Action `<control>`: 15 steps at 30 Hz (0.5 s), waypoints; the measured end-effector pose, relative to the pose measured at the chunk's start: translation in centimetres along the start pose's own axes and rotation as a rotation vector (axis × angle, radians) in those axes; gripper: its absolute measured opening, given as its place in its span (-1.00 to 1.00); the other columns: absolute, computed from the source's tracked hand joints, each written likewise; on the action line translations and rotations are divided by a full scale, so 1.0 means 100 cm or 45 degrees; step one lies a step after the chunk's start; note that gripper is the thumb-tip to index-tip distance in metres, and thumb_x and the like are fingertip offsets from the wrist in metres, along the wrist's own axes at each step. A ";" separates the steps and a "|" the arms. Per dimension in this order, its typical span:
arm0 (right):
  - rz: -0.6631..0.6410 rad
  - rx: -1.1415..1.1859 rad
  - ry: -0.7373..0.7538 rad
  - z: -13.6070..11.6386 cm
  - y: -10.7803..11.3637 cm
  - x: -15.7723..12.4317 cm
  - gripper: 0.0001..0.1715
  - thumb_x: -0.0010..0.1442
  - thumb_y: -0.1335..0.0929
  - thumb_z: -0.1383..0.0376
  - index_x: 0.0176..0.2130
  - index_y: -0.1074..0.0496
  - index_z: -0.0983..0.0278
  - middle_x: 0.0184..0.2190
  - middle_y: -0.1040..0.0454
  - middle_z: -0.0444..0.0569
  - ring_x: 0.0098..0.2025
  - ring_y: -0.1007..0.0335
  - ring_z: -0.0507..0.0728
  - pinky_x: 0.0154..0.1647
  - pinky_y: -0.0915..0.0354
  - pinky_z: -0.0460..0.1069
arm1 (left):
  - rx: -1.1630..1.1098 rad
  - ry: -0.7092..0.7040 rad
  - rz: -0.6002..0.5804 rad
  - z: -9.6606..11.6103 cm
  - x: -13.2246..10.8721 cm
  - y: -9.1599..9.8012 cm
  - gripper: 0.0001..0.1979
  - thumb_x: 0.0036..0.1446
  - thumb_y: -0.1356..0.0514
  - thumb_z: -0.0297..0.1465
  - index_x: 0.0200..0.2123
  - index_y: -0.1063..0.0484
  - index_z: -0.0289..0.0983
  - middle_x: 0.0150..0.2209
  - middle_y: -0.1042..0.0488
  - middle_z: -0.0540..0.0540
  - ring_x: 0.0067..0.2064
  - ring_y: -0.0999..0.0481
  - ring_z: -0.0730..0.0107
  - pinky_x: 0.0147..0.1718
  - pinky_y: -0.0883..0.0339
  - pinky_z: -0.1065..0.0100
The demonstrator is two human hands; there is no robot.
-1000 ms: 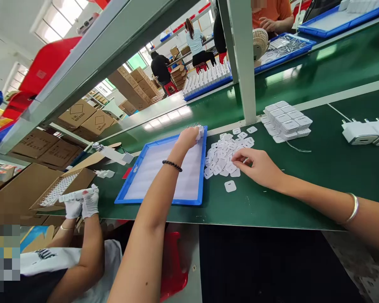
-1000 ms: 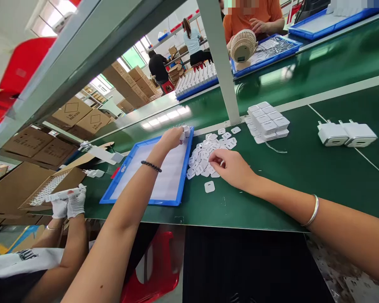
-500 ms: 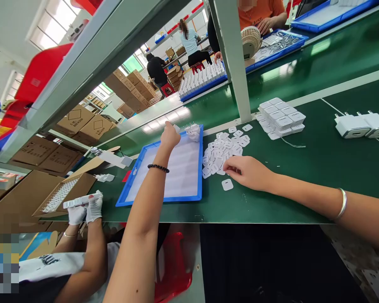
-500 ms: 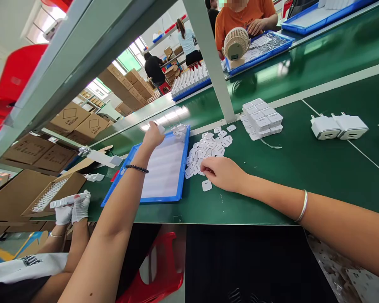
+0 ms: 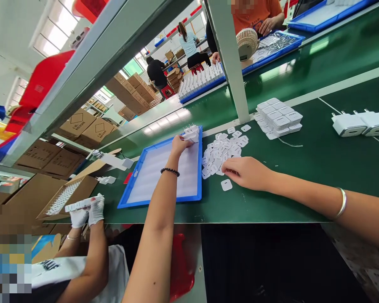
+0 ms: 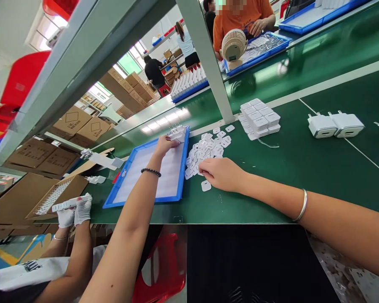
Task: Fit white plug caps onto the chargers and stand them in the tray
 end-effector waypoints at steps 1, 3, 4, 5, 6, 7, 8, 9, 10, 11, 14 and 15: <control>0.016 -0.006 -0.009 0.001 0.002 0.000 -0.74 0.30 -0.25 0.43 -0.28 -0.50 0.25 -0.26 -0.63 0.04 -0.28 -0.49 0.17 -0.29 -0.25 0.00 | -0.062 0.000 -0.002 -0.004 -0.003 -0.005 -0.65 0.33 -0.24 -0.25 0.08 -0.44 -0.32 0.03 -0.52 -0.17 -0.03 -0.58 0.26 -0.06 -0.56 0.13; 0.070 -0.016 -0.046 0.007 0.009 0.001 -0.74 0.29 -0.24 0.44 -0.27 -0.50 0.26 -0.27 -0.62 0.04 -0.26 -0.49 0.18 -0.28 -0.25 0.02 | -0.174 -0.014 0.021 -0.011 -0.010 -0.011 -0.65 0.33 -0.24 -0.25 0.08 -0.44 -0.32 0.04 -0.51 -0.18 -0.02 -0.57 0.25 -0.04 -0.55 0.12; 0.105 -0.021 -0.071 0.012 0.013 0.002 -0.75 0.29 -0.24 0.43 -0.26 -0.50 0.26 -0.26 -0.62 0.05 -0.25 -0.49 0.19 -0.27 -0.26 0.02 | -0.223 -0.020 0.042 -0.015 -0.014 -0.013 -0.65 0.33 -0.24 -0.25 0.08 -0.44 -0.32 0.04 -0.51 -0.18 -0.01 -0.57 0.24 -0.04 -0.55 0.11; 0.142 -0.027 -0.100 0.017 0.018 0.003 -0.75 0.29 -0.24 0.43 -0.25 -0.50 0.27 -0.25 -0.61 0.06 -0.23 -0.48 0.20 -0.26 -0.26 0.03 | -0.265 -0.023 0.065 -0.018 -0.016 -0.013 -0.65 0.33 -0.24 -0.25 0.08 -0.44 -0.32 0.05 -0.51 -0.18 0.00 -0.57 0.24 -0.03 -0.55 0.11; 0.187 -0.035 -0.136 0.022 0.024 0.005 -0.76 0.29 -0.25 0.42 -0.25 -0.50 0.28 -0.24 -0.61 0.08 -0.22 -0.48 0.21 -0.24 -0.27 0.04 | -0.300 -0.023 0.088 -0.020 -0.018 -0.013 -0.65 0.33 -0.24 -0.25 0.08 -0.44 -0.32 0.05 -0.51 -0.18 0.00 -0.57 0.24 -0.03 -0.55 0.11; 0.239 -0.050 -0.181 0.028 0.032 0.006 -0.77 0.29 -0.25 0.41 -0.25 -0.50 0.28 -0.22 -0.61 0.09 -0.21 -0.48 0.22 -0.23 -0.28 0.05 | -0.327 -0.022 0.110 -0.022 -0.019 -0.013 -0.66 0.33 -0.24 -0.25 0.08 -0.44 -0.32 0.04 -0.51 -0.18 -0.01 -0.57 0.24 -0.04 -0.55 0.11; 0.291 -0.070 -0.227 0.034 0.040 0.008 -0.77 0.29 -0.25 0.40 -0.25 -0.51 0.29 -0.21 -0.60 0.11 -0.21 -0.47 0.23 -0.23 -0.28 0.05 | -0.346 -0.018 0.131 -0.023 -0.019 -0.012 -0.66 0.33 -0.24 -0.26 0.07 -0.45 -0.32 0.03 -0.52 -0.17 -0.02 -0.57 0.25 -0.04 -0.56 0.12; 0.341 -0.091 -0.271 0.041 0.050 0.009 -0.77 0.29 -0.26 0.40 -0.25 -0.51 0.29 -0.21 -0.60 0.12 -0.20 -0.47 0.23 -0.22 -0.29 0.06 | -0.358 -0.013 0.152 -0.024 -0.018 -0.011 -0.67 0.33 -0.24 -0.26 0.06 -0.45 -0.32 0.02 -0.52 -0.17 -0.03 -0.58 0.26 -0.06 -0.56 0.14; 0.389 -0.123 -0.314 0.047 0.061 0.011 -0.77 0.29 -0.26 0.40 -0.24 -0.52 0.30 -0.21 -0.59 0.12 -0.20 -0.46 0.24 -0.22 -0.28 0.07 | -0.364 -0.009 0.174 -0.024 -0.017 -0.009 -0.68 0.33 -0.25 -0.26 0.04 -0.45 -0.33 0.00 -0.53 -0.16 -0.05 -0.58 0.28 -0.07 -0.56 0.15; 0.438 -0.185 -0.372 0.055 0.073 0.011 -0.77 0.29 -0.27 0.40 -0.21 -0.53 0.29 -0.20 -0.59 0.12 -0.17 -0.46 0.25 -0.21 -0.28 0.07 | -0.368 -0.008 0.193 -0.024 -0.016 -0.008 -0.69 0.33 -0.25 -0.26 0.03 -0.46 -0.33 -0.02 -0.53 -0.15 -0.06 -0.58 0.29 -0.08 -0.56 0.16; 0.588 -0.493 -0.663 0.086 0.121 -0.002 -0.74 0.25 -0.33 0.43 -0.08 -0.54 0.33 -0.02 -0.54 0.22 0.07 -0.39 0.37 -0.05 -0.26 0.15 | -0.379 -0.031 0.219 -0.022 -0.013 -0.008 -0.73 0.32 -0.25 -0.27 -0.04 -0.48 -0.34 -0.08 -0.54 -0.12 -0.11 -0.58 0.33 -0.12 -0.55 0.20; 0.652 -0.572 -0.807 0.099 0.139 -0.013 -0.71 0.22 -0.37 0.44 -0.04 -0.53 0.38 0.07 -0.48 0.32 0.18 -0.30 0.47 0.03 -0.22 0.24 | -0.383 -0.047 0.217 -0.021 -0.013 -0.009 -0.76 0.32 -0.26 -0.28 -0.08 -0.48 -0.35 -0.11 -0.55 -0.11 -0.13 -0.58 0.34 -0.12 -0.55 0.21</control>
Point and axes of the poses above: each hand's wrist, its own x-axis towards the middle knuckle, its own y-axis out of the back of the hand, z = x × y, the point moved 8 cm from there along x, towards the middle knuckle
